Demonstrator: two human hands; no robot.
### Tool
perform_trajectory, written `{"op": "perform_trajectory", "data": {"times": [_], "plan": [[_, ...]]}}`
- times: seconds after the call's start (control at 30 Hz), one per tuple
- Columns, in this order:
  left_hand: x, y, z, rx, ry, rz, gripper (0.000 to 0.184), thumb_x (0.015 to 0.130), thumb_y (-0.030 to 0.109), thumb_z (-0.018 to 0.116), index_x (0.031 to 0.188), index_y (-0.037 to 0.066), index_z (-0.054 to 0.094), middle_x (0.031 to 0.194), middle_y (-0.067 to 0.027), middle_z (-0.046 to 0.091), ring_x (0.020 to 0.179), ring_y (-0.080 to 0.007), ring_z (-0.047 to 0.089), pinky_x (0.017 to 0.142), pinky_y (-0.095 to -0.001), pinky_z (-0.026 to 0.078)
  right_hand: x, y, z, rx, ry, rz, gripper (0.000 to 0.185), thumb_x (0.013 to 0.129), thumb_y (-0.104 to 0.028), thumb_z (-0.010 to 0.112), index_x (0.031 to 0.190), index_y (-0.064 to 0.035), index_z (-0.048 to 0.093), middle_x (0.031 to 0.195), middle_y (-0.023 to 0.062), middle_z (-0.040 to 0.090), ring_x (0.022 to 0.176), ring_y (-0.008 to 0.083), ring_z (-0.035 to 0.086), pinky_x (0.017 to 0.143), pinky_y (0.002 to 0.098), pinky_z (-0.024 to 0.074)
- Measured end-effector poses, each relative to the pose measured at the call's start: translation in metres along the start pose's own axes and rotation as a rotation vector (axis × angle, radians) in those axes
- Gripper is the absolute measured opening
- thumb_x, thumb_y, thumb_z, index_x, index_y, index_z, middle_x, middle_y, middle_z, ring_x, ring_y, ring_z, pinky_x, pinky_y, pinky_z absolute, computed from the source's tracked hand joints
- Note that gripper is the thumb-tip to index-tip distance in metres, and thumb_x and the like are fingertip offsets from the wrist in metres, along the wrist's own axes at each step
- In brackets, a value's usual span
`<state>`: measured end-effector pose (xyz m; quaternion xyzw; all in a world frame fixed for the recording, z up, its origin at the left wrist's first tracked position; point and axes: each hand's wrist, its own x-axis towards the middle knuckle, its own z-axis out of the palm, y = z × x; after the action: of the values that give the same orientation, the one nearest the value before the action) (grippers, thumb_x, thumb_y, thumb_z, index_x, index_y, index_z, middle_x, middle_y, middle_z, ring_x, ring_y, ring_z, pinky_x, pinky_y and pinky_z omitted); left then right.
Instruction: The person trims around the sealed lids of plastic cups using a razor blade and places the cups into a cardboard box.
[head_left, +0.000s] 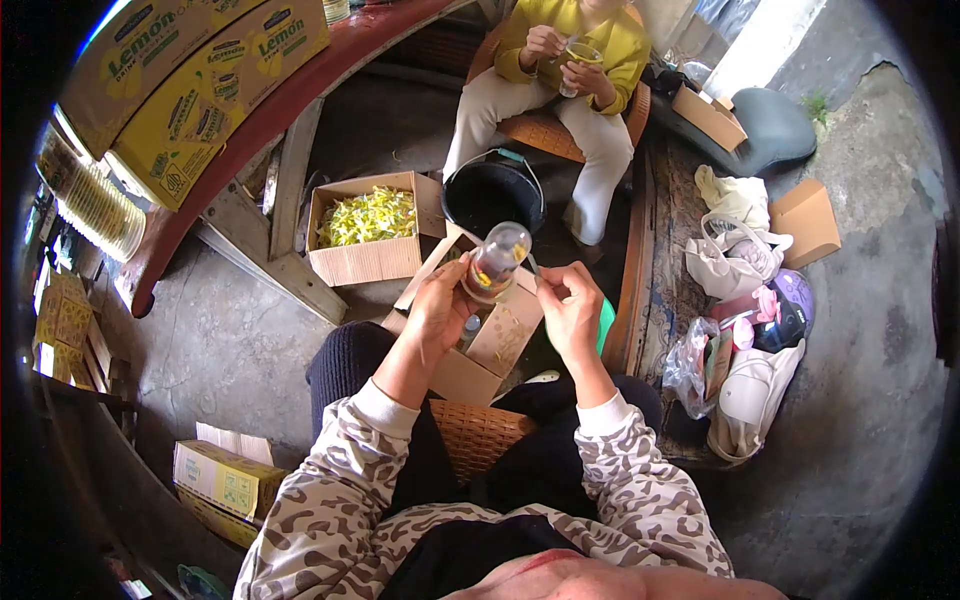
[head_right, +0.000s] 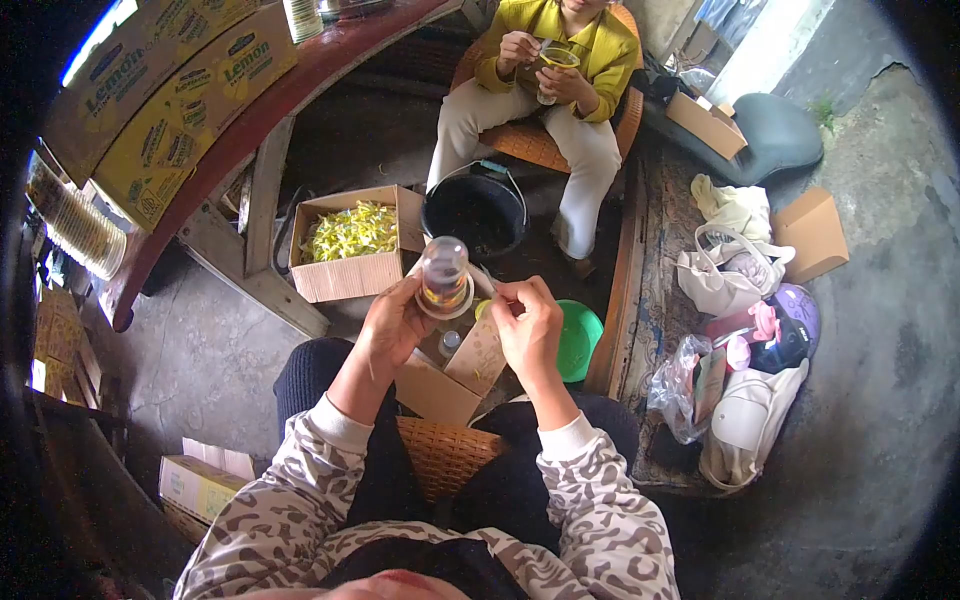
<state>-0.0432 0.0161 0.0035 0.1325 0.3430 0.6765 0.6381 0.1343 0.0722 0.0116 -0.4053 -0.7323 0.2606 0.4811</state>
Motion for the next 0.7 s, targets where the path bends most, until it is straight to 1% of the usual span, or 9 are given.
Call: {"op": "perform_trajectory", "data": {"times": [0.13, 0.23, 0.3, 0.33, 0.4, 0.53, 0.6, 0.63, 0.7], "plan": [[0.003, -0.003, -0.002, -0.021, 0.0, 0.037, 0.032, 0.104, 0.023, 0.051, 0.118, -0.005, 0.059, 0.109, -0.0121, 0.067, 0.095, -0.0184, 0.067, 0.092, -0.0329, 0.054, 0.003, 0.008, -0.007, -0.037, -0.016, 0.009, 0.009, 0.078, 0.003, 0.073, 0.085, 0.0017, 0.067, 0.078, 0.0079, 0.063, 0.063, 0.0157, 0.064, 0.057, 0.0273, 0.0497], [0.006, -0.007, -0.009, 0.18, -0.05, 0.088, 0.027, 0.1, 0.017, 0.059, 0.121, -0.001, 0.061, 0.115, -0.0116, 0.065, 0.101, -0.017, 0.066, 0.09, -0.0312, 0.055, 0.003, 0.025, -0.005, -0.013, 0.006, 0.007, 0.012, 0.077, 0.002, 0.075, 0.086, 0.0004, 0.067, 0.078, 0.0072, 0.063, 0.062, 0.0138, 0.061, 0.058, 0.0263, 0.0473], [0.003, -0.009, -0.003, 0.328, -0.028, 0.297, 0.019, 0.095, 0.012, 0.067, 0.111, 0.001, 0.067, 0.109, -0.0084, 0.066, 0.094, -0.0129, 0.065, 0.086, -0.0262, 0.052, 0.005, 0.029, -0.007, 0.083, 0.043, 0.092, 0.013, 0.078, -0.002, 0.077, 0.086, 0.0002, 0.067, 0.078, 0.0039, 0.066, 0.065, 0.0088, 0.058, 0.061, 0.0246, 0.0463], [0.001, -0.008, 0.001, 0.328, -0.03, 0.298, 0.019, 0.095, 0.012, 0.067, 0.111, 0.001, 0.067, 0.109, -0.0084, 0.066, 0.094, -0.0129, 0.065, 0.086, -0.0262, 0.052, 0.006, 0.031, -0.009, 0.084, 0.044, 0.091, 0.013, 0.078, -0.002, 0.077, 0.086, 0.0002, 0.067, 0.078, 0.0039, 0.066, 0.065, 0.0088, 0.058, 0.061, 0.0246, 0.0463], [-0.005, -0.003, 0.008, 0.756, -0.002, 0.664, 0.013, 0.092, 0.005, 0.068, 0.104, -0.001, 0.069, 0.105, -0.0062, 0.066, 0.095, -0.0121, 0.063, 0.084, -0.0277, 0.052, 0.01, 0.034, -0.013, 0.265, 0.036, 0.391, 0.01, 0.082, -0.004, 0.075, 0.088, 0.0011, 0.068, 0.08, 0.0012, 0.067, 0.07, 0.0063, 0.057, 0.064, 0.024, 0.0466], [-0.013, 0.002, 0.015, 0.963, 0.118, 0.755, 0.012, 0.087, 0.001, 0.072, 0.099, 0.001, 0.071, 0.102, -0.0063, 0.065, 0.096, -0.0148, 0.062, 0.082, -0.031, 0.051, 0.018, 0.034, -0.019, 0.334, 0.12, 0.425, 0.012, 0.086, -0.003, 0.071, 0.095, 0.0035, 0.07, 0.082, 0.0034, 0.068, 0.073, 0.006, 0.057, 0.067, 0.0225, 0.0457], [-0.014, 0.002, 0.015, 1.152, 0.17, 0.989, 0.022, 0.08, -0.003, 0.073, 0.101, 0.005, 0.072, 0.099, -0.008, 0.062, 0.094, -0.0192, 0.062, 0.082, -0.0328, 0.051, 0.019, 0.035, -0.021, 0.358, 0.127, 0.452, 0.013, 0.086, -0.003, 0.071, 0.097, 0.0044, 0.07, 0.084, 0.0045, 0.069, 0.074, 0.0071, 0.058, 0.069, 0.0227, 0.046], [-0.015, 0.002, 0.016, 1.151, 0.17, 0.99, 0.022, 0.08, -0.003, 0.073, 0.101, 0.005, 0.072, 0.099, -0.008, 0.062, 0.094, -0.0192, 0.062, 0.082, -0.0328, 0.051, 0.019, 0.037, -0.021, 0.378, 0.128, 0.452, 0.013, 0.086, -0.002, 0.071, 0.097, 0.0042, 0.07, 0.084, 0.0045, 0.069, 0.075, 0.0074, 0.059, 0.07, 0.0228, 0.0463], [-0.017, 0.003, 0.018, 1.271, 0.149, 1.138, 0.029, 0.074, -0.007, 0.072, 0.1, 0.009, 0.073, 0.099, -0.0086, 0.06, 0.092, -0.0256, 0.061, 0.082, -0.0355, 0.051, 0.018, 0.036, -0.019, 0.399, 0.126, 0.453, 0.013, 0.086, -0.002, 0.071, 0.097, 0.004, 0.07, 0.085, 0.0046, 0.069, 0.076, 0.0077, 0.06, 0.07, 0.023, 0.0467]]}}
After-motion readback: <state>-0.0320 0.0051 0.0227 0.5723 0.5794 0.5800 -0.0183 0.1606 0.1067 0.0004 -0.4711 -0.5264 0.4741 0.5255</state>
